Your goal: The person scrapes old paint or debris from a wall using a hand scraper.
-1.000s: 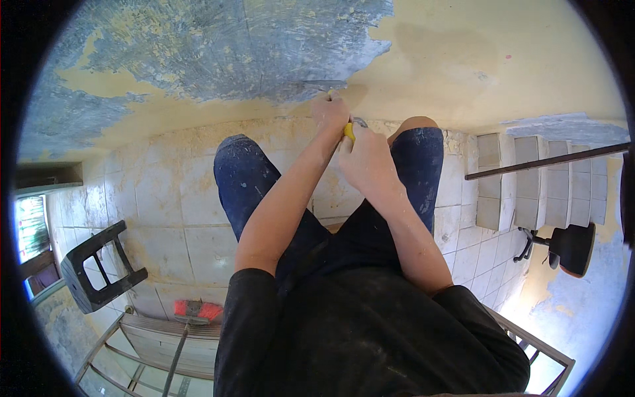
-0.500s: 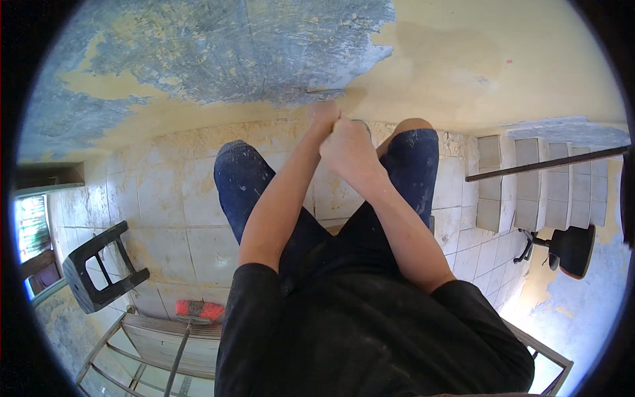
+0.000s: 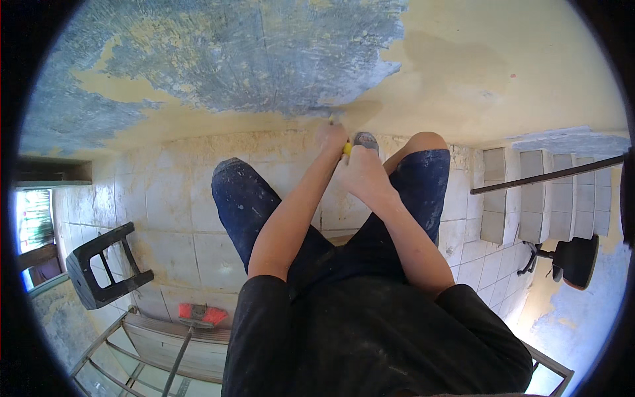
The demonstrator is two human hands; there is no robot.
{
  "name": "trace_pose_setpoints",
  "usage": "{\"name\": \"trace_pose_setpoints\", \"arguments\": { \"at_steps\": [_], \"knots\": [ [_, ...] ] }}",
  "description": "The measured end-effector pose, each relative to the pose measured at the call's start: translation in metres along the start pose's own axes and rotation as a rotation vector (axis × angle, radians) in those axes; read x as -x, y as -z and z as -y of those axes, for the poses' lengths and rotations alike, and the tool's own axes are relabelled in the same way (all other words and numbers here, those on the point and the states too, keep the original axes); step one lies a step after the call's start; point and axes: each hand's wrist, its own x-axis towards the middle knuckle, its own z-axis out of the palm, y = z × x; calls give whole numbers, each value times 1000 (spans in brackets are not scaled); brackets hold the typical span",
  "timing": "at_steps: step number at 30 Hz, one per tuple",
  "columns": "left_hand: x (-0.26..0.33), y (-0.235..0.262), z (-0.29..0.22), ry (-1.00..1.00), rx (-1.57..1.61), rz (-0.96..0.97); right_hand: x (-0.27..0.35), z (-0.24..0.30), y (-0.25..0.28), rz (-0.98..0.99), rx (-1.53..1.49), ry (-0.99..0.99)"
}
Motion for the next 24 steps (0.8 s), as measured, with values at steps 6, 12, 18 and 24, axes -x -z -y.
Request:
{"name": "trace_pose_setpoints", "arguments": {
  "at_steps": [6, 12, 18, 24],
  "knots": [
    [64, 43, -59, 40, 438, -61, 23, 26, 15, -125, -71, -41],
    [55, 41, -56, -31, 318, -121, 18, 29, 14, -111, -52, -39],
    [18, 30, -33, 70, 299, -52, -10, 15, 0, -53, -30, 17],
    [-14, 16, 20, -59, -228, -88, -62, -16, -63, -139, 29, 137]
  ]
}}
